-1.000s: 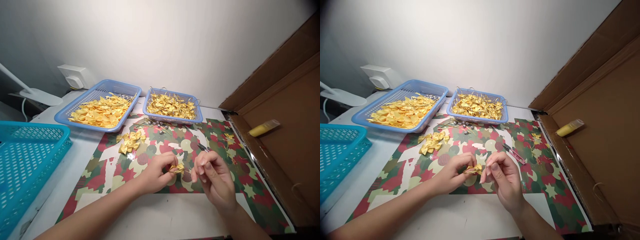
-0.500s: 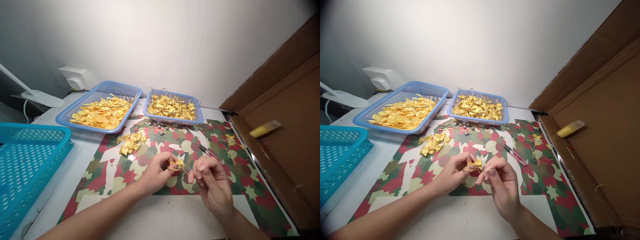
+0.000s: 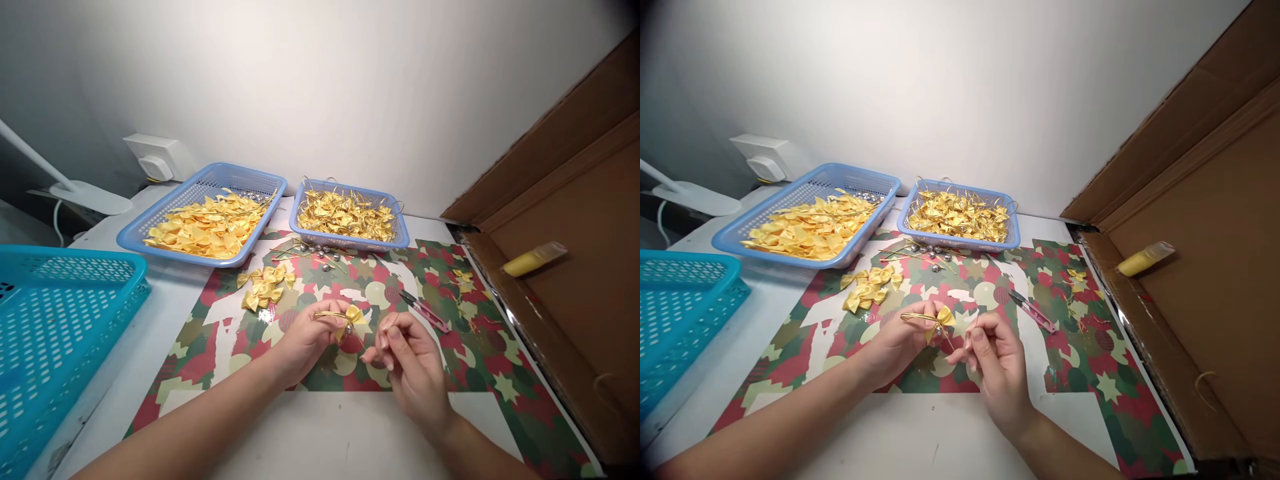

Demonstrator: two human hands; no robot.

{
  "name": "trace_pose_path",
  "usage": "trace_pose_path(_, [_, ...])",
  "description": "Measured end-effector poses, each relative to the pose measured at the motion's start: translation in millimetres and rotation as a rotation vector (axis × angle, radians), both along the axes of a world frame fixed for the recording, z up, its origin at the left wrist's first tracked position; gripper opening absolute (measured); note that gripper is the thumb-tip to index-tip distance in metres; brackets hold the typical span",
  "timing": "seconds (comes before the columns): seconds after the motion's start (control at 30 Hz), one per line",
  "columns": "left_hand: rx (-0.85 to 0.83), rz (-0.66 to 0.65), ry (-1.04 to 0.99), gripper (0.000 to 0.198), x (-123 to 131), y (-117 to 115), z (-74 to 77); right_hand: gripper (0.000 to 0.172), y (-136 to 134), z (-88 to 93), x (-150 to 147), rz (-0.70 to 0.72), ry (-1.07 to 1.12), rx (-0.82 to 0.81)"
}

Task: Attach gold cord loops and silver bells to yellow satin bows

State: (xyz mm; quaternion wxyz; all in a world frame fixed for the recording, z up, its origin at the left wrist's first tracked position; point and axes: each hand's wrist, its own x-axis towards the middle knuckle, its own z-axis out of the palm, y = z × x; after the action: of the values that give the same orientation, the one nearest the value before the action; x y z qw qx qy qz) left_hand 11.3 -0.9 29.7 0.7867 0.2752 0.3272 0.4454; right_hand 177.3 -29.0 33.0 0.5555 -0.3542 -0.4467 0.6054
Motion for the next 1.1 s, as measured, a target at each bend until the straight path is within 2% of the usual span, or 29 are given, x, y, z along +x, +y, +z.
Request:
trace_pose_path(0.17, [0.045, -0.073, -0.097, 0.024, -4, 2, -1.5, 0.016, 4, -2.5, -2, -0.022, -0.04, -0.095])
trace_pose_path(0.3, [0.121, -0.232, -0.163, 0.02, -7, 2, -4.6, 0.025, 9, -6.2, -6, -0.046, -0.035, -0.191])
trace_pose_path(0.47, [0.188, -0.387, -0.074, 0.013, -12, 1, -7.5, 0.031, 17, -10.7, -9, -0.115, -0.017, -0.234])
trace_pose_path(0.67, [0.241, -0.5, 0.056, 0.013, -13, 2, -2.3, 0.029, 18, -17.7, -14, -0.071, -0.017, -0.228])
trace_pose_path(0.8, [0.265, -0.469, 0.072, 0.015, -12, 2, -2.7, 0.028, 18, -20.5, -14, -0.064, -0.009, -0.201])
trace_pose_path(0.9, [0.23, -0.345, 0.067, 0.018, -10, 2, -5.2, 0.023, 16, -19.0, -9, -0.071, -0.051, -0.139])
trace_pose_path(1.0, [0.143, -0.225, 0.103, 0.025, -9, 2, -4.5, 0.02, 12, -15.0, -5, -0.104, -0.164, 0.042])
trace_pose_path(1.1, [0.099, -0.19, 0.125, 0.029, -8, 2, -2.1, 0.019, 9, -9.4, -2, -0.128, -0.284, 0.261])
